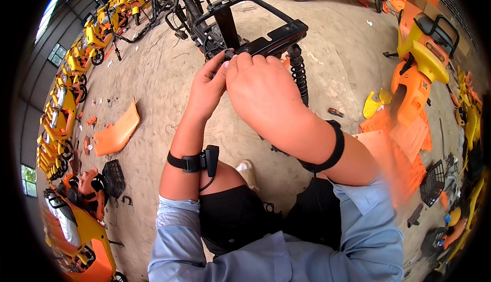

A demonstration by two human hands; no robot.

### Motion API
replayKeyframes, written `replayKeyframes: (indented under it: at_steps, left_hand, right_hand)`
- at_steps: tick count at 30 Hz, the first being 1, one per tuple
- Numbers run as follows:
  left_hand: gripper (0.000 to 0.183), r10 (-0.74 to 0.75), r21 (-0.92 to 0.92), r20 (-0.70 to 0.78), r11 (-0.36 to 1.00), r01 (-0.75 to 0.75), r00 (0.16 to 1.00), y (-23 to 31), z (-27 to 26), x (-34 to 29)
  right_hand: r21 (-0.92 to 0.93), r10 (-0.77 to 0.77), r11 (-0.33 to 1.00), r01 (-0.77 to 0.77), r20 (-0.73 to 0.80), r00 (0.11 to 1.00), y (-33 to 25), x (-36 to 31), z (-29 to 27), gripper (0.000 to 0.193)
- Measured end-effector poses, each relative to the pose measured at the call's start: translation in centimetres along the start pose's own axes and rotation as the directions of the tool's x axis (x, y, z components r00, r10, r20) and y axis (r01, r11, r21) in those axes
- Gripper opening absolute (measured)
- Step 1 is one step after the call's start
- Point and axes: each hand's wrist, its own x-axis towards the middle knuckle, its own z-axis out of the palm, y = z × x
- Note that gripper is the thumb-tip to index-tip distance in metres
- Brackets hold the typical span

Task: The person uses a wrench to tighten or loosen bolts on the rear suspension of a scooter frame. They manipulate the metal frame and hardware while sitting on the floor in a workshop surrounded by other scooters.

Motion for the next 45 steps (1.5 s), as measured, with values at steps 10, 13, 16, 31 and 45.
replayKeyframes:
  at_steps: [10,13,16,31,45]
  left_hand:
    - [0.044,-0.012,0.063,0.062,0.998,0.008,0.998,0.3,-0.5,-0.1]
    - [0.055,-0.035,0.094,0.004,0.995,0.034,0.999,0.1,-0.4,-0.1]
    - [0.053,-0.037,0.099,-0.008,0.994,0.038,0.999,0.0,-0.5,-0.2]
    - [0.051,-0.032,0.077,-0.013,0.996,0.033,0.999,-0.1,-0.4,-0.1]
    - [0.043,-0.042,0.102,0.051,0.994,0.037,0.998,0.6,-0.3,-0.3]
  right_hand:
    - [0.320,0.050,0.947,0.004,-0.160,0.986,5.5,1.1,-1.2,0.010]
    - [0.333,0.009,0.943,0.016,-0.073,0.997,7.1,1.2,0.2,0.016]
    - [0.376,-0.007,0.926,0.040,-0.089,0.996,8.1,1.7,1.8,0.024]
    - [0.341,-0.048,0.935,0.092,-0.133,0.990,8.8,1.8,3.1,0.035]
    - [0.286,0.116,0.954,-0.091,-0.069,0.991,4.2,0.8,-2.0,0.020]
